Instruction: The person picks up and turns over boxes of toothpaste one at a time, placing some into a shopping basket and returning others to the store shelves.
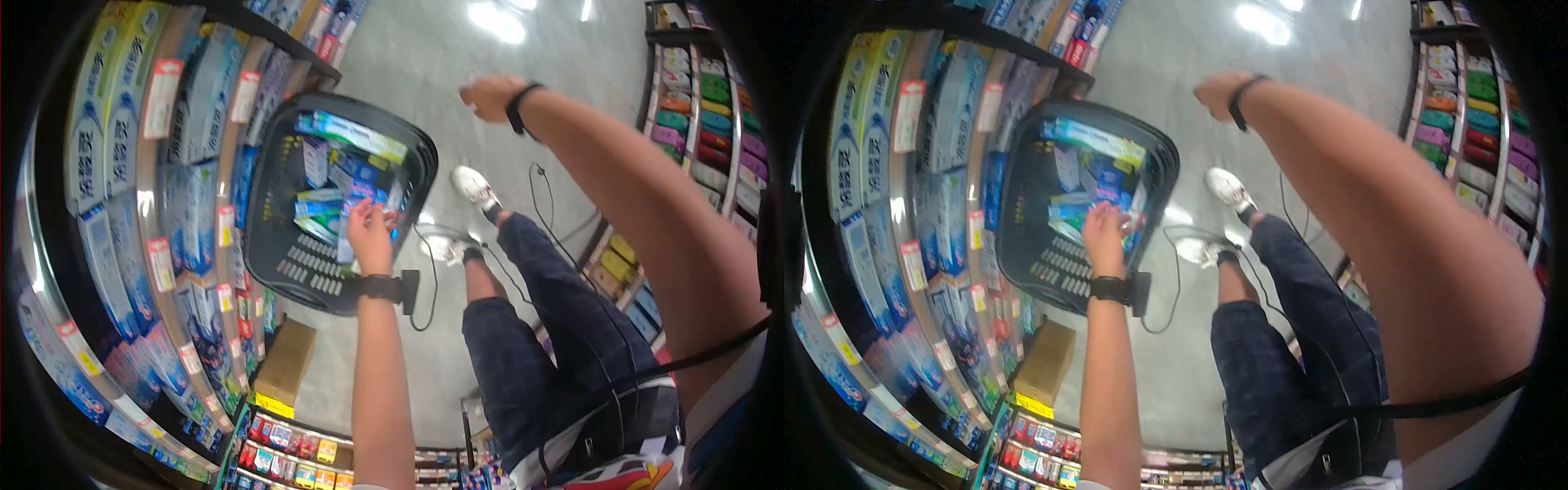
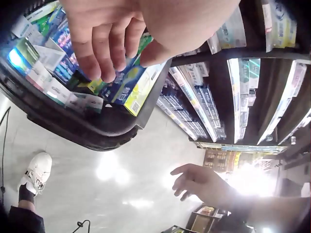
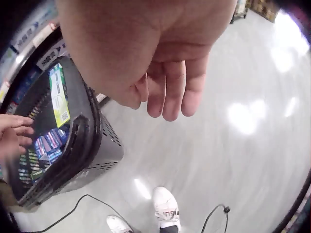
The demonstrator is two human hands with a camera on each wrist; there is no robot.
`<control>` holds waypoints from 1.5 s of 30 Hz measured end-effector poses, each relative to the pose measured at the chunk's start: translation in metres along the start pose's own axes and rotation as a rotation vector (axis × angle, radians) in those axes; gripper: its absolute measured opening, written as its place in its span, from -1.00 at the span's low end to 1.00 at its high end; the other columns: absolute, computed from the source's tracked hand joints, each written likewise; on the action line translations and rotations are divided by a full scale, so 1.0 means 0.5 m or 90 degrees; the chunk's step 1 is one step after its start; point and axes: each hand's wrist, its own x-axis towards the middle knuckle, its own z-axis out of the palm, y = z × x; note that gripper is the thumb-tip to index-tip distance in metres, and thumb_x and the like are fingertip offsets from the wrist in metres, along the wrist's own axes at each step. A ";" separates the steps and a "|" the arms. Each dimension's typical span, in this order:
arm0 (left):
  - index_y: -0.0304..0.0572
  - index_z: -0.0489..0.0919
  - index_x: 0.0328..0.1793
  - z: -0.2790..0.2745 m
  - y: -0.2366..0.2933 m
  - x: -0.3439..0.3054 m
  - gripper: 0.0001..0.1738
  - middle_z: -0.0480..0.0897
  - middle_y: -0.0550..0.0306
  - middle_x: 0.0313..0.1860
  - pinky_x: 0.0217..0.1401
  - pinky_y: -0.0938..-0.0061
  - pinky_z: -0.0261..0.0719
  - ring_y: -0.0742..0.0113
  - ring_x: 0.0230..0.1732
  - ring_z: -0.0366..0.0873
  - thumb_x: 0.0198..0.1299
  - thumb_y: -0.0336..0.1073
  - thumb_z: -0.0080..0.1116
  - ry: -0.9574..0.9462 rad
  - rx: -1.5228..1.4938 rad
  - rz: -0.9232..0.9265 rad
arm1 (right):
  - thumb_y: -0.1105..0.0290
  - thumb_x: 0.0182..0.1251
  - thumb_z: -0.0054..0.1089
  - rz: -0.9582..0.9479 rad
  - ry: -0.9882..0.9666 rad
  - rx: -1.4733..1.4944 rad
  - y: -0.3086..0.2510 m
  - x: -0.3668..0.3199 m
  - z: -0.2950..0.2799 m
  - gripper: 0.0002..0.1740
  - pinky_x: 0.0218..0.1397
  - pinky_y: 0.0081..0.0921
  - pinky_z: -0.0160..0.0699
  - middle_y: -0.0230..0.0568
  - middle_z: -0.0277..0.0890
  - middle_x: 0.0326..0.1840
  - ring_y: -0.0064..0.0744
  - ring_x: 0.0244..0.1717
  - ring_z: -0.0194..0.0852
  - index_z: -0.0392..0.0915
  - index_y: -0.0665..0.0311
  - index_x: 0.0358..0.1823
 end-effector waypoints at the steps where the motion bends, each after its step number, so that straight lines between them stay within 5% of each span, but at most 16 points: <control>1: -0.29 0.42 0.31 0.031 0.006 0.027 -0.58 0.63 0.01 0.02 -0.26 0.47 0.66 0.32 -0.12 0.67 0.41 -0.30 0.20 0.013 -0.004 0.003 | 0.48 0.30 0.08 -0.001 0.023 0.015 0.023 0.005 0.032 -0.65 0.16 -0.08 0.63 0.05 0.67 0.09 0.08 0.18 0.64 0.62 0.21 0.10; 4: -0.35 0.38 0.34 0.094 0.019 0.095 -0.41 0.64 -0.02 0.03 -0.16 0.44 0.67 0.27 -0.06 0.67 0.34 -0.18 0.35 0.059 0.065 0.033 | 0.43 0.31 0.13 0.045 -0.008 0.118 0.049 -0.036 0.089 -0.65 0.14 -0.03 0.64 0.08 0.69 0.03 0.10 0.13 0.66 0.61 0.24 0.11; 6: -0.51 0.34 0.33 0.127 0.015 0.151 -0.20 0.63 -0.18 0.09 0.10 0.37 0.61 0.19 0.04 0.65 0.23 -0.07 0.48 0.113 0.089 0.040 | 0.40 0.31 0.18 0.058 -0.024 0.193 0.067 -0.043 0.131 -0.65 0.13 -0.04 0.63 0.07 0.71 -0.01 0.10 0.12 0.66 0.60 0.24 0.12; 8: -0.51 0.39 0.35 0.156 0.003 0.194 -0.18 0.66 -0.11 0.06 -0.09 0.44 0.62 0.30 -0.11 0.65 0.19 -0.04 0.51 0.141 0.114 0.083 | 0.37 0.31 0.21 0.042 -0.047 0.244 0.083 -0.057 0.168 -0.64 0.11 -0.06 0.62 0.06 0.71 -0.06 0.12 0.08 0.66 0.58 0.25 0.13; 11: -0.51 0.53 0.19 0.181 -0.037 0.248 -0.33 0.70 -0.07 -0.01 -0.08 0.43 0.62 0.29 -0.13 0.67 0.18 -0.09 0.53 0.154 0.179 0.063 | 0.40 0.37 0.16 0.007 -0.047 0.350 0.075 -0.073 0.182 -0.67 0.05 -0.08 0.61 0.06 0.72 -0.14 0.12 -0.02 0.68 0.56 0.27 0.13; 15: -0.43 0.64 0.03 0.179 -0.010 0.210 -0.51 0.73 0.01 -0.08 -0.06 0.40 0.61 0.33 -0.19 0.67 0.14 -0.22 0.56 0.134 -0.063 -0.012 | 0.36 0.41 0.18 0.007 0.019 0.481 0.046 -0.074 0.186 -0.68 0.01 -0.18 0.63 0.07 0.72 -0.19 0.08 -0.07 0.70 0.55 0.28 0.14; 17: -0.44 0.62 0.06 0.149 -0.010 0.172 -0.48 0.74 0.02 -0.08 -0.04 0.39 0.61 0.32 -0.18 0.67 0.11 -0.23 0.58 0.147 -0.018 0.002 | 0.33 0.44 0.19 0.012 0.032 0.536 0.018 -0.075 0.172 -0.68 0.01 -0.22 0.64 0.06 0.72 -0.18 0.04 -0.11 0.71 0.55 0.29 0.15; 20: -0.44 0.57 0.06 0.103 0.003 0.071 -0.39 0.73 0.00 -0.10 -0.02 0.36 0.58 0.28 -0.14 0.65 -0.01 -0.24 0.65 0.208 0.130 0.118 | 0.29 0.48 0.21 -0.023 0.015 0.640 -0.050 -0.099 0.106 -0.67 0.01 -0.31 0.65 0.01 0.71 -0.15 -0.09 -0.12 0.71 0.54 0.29 0.15; 24: -0.36 0.52 0.05 0.047 0.085 -0.156 -0.32 0.64 0.12 -0.27 -0.14 0.38 0.53 0.33 -0.27 0.51 -0.12 -0.25 0.71 0.222 0.266 0.189 | 0.27 0.45 0.30 -0.161 0.025 0.746 -0.127 -0.180 -0.013 -0.47 0.04 -0.34 0.66 -0.07 0.57 0.21 -0.32 -0.05 0.68 0.39 0.23 0.36; 26: -0.32 0.54 0.03 0.017 0.129 -0.272 -0.34 0.61 0.04 -0.19 -0.15 0.39 0.56 0.24 -0.19 0.56 -0.17 -0.31 0.71 0.262 0.351 0.326 | 0.35 0.38 0.37 -0.230 -0.015 0.800 -0.151 -0.253 -0.094 -0.33 0.04 -0.40 0.66 -0.13 0.54 0.24 -0.38 -0.02 0.65 0.30 0.19 0.47; 29: -0.31 0.58 0.01 -0.016 0.230 -0.454 -0.41 0.60 -0.02 -0.08 0.01 0.27 0.63 0.02 -0.06 0.63 -0.17 -0.41 0.66 0.239 0.309 0.380 | 0.56 0.23 0.46 -0.372 -0.056 0.773 -0.192 -0.362 -0.209 -0.12 0.04 -0.51 0.67 -0.23 0.46 0.32 -0.48 0.02 0.57 0.25 0.12 0.58; 32: -0.27 0.60 0.06 -0.052 0.311 -0.616 -0.38 0.60 -0.02 -0.07 0.04 0.27 0.63 -0.02 -0.07 0.63 -0.19 -0.42 0.66 0.247 0.298 0.398 | 0.59 0.21 0.46 -0.456 -0.120 0.645 -0.215 -0.482 -0.299 -0.22 0.08 -0.50 0.66 -0.23 0.39 0.40 -0.47 0.02 0.53 0.38 0.19 0.49; 33: -0.20 0.62 0.12 -0.066 0.328 -0.665 -0.40 0.61 0.01 -0.02 0.00 0.24 0.62 0.01 -0.01 0.62 -0.10 -0.38 0.63 0.267 0.290 0.427 | 0.65 0.16 0.47 -0.418 -0.144 0.685 -0.233 -0.533 -0.332 -0.29 0.13 -0.45 0.66 -0.21 0.35 0.42 -0.42 0.09 0.54 0.47 0.26 0.38; 40: -0.16 0.62 0.21 -0.130 0.419 -0.923 -0.38 0.63 0.05 0.19 0.07 0.32 0.67 0.12 0.19 0.62 -0.05 -0.40 0.59 0.334 0.040 0.457 | 0.76 0.06 0.48 -0.673 -0.039 0.760 -0.320 -0.753 -0.436 -0.28 0.25 -0.34 0.63 -0.18 0.38 0.31 -0.31 0.24 0.52 0.49 0.33 0.31; 41: -0.33 0.61 0.20 -0.132 0.441 -0.959 -0.47 0.59 0.00 0.19 0.15 0.38 0.74 0.21 0.24 0.59 0.04 -0.63 0.43 0.310 0.010 0.470 | 0.77 0.07 0.46 -0.684 -0.039 0.755 -0.329 -0.772 -0.453 -0.26 0.27 -0.33 0.61 -0.16 0.38 0.31 -0.29 0.24 0.52 0.47 0.35 0.35; 45: -0.21 0.60 0.18 -0.165 0.425 -0.995 -0.65 0.64 0.10 0.15 0.09 0.51 0.63 0.44 0.19 0.56 0.28 -0.42 0.36 0.071 -0.229 0.529 | 0.67 0.17 0.42 -0.684 -0.043 0.754 -0.378 -0.821 -0.533 -0.29 0.28 -0.37 0.58 -0.18 0.45 0.32 -0.35 0.24 0.52 0.44 0.37 0.41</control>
